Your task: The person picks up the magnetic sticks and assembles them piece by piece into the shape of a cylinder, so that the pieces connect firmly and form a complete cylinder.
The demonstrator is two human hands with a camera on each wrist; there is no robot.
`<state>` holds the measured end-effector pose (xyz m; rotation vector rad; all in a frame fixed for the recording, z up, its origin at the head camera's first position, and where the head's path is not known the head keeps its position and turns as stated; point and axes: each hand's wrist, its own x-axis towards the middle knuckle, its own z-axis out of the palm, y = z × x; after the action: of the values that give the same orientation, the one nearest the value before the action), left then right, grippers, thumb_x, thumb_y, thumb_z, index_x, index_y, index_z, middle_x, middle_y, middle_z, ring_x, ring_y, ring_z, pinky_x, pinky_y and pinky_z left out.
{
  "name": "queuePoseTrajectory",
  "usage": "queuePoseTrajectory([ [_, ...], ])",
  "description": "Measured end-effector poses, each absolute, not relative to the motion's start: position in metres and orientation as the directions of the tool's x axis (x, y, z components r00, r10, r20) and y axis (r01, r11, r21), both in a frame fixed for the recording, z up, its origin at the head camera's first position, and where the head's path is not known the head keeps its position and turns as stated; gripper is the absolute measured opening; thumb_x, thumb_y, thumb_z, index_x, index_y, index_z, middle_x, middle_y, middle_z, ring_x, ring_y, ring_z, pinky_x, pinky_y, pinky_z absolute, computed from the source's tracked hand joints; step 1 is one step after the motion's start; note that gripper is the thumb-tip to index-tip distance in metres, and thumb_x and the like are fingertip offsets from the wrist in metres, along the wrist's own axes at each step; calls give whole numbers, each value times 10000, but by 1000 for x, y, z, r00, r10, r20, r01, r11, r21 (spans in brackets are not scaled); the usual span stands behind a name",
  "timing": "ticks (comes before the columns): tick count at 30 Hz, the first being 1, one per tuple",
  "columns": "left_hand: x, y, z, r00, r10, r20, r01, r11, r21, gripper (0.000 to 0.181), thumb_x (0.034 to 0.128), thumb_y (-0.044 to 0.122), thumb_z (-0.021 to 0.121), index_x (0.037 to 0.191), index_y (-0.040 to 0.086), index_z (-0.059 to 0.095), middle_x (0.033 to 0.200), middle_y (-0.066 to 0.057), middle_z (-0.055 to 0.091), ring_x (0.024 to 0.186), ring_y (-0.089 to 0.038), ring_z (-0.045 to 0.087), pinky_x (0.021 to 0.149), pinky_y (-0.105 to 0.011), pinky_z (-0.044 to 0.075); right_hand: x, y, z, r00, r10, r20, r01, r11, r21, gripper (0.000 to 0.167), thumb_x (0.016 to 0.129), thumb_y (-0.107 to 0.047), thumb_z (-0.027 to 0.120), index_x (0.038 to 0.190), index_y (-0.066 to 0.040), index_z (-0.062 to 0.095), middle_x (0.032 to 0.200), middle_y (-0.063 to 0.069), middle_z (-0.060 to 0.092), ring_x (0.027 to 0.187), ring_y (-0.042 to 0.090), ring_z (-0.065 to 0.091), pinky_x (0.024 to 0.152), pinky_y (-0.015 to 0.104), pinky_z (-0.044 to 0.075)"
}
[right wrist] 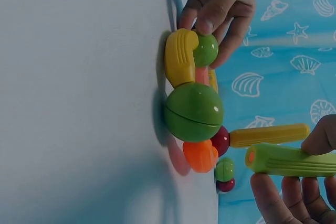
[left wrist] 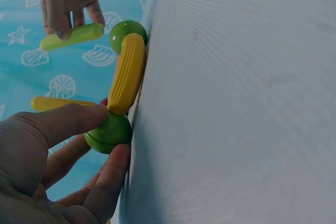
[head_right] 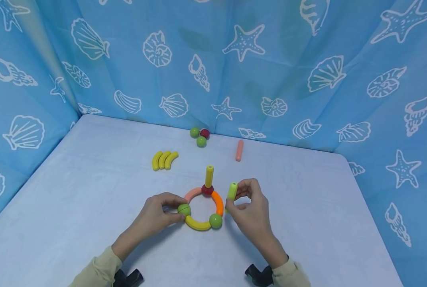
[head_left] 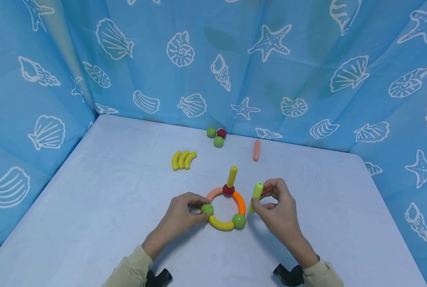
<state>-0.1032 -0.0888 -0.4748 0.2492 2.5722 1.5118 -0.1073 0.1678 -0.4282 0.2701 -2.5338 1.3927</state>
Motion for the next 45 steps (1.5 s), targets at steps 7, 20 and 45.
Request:
queuePoseTrajectory([
  [7, -104, -89, -476, -976, 217, -32, 77, 476, 876, 320, 801, 95, 837, 1102, 152, 748, 1044, 41, 669, 971, -128, 641, 865, -360, 550, -91, 153, -402, -952, -68, 299, -290, 517, -805, 375, 793, 131, 742, 1057, 25, 497, 965, 122, 610, 870, 246, 631, 646, 252, 583],
  [20, -103, -89, -475, -975, 215, -58, 52, 473, 879, 319, 808, 103, 830, 1111, 157, 746, 1051, 49, 667, 979, -129, 633, 870, -369, 545, -97, 163, -442, -948, -108, 299, -315, 440, -841, 445, 766, 98, 778, 1074, -70, 504, 1021, 18, 579, 942, 166, 616, 670, 277, 594],
  [45, -104, -89, -476, -976, 213, -52, 56, 473, 879, 318, 807, 117, 832, 1108, 171, 747, 1037, 65, 668, 975, -119, 632, 871, -370, 539, -92, 159, -452, -926, -165, 339, -377, 426, -822, 481, 721, 138, 792, 1041, -112, 534, 975, -41, 572, 898, 159, 641, 672, 282, 596],
])
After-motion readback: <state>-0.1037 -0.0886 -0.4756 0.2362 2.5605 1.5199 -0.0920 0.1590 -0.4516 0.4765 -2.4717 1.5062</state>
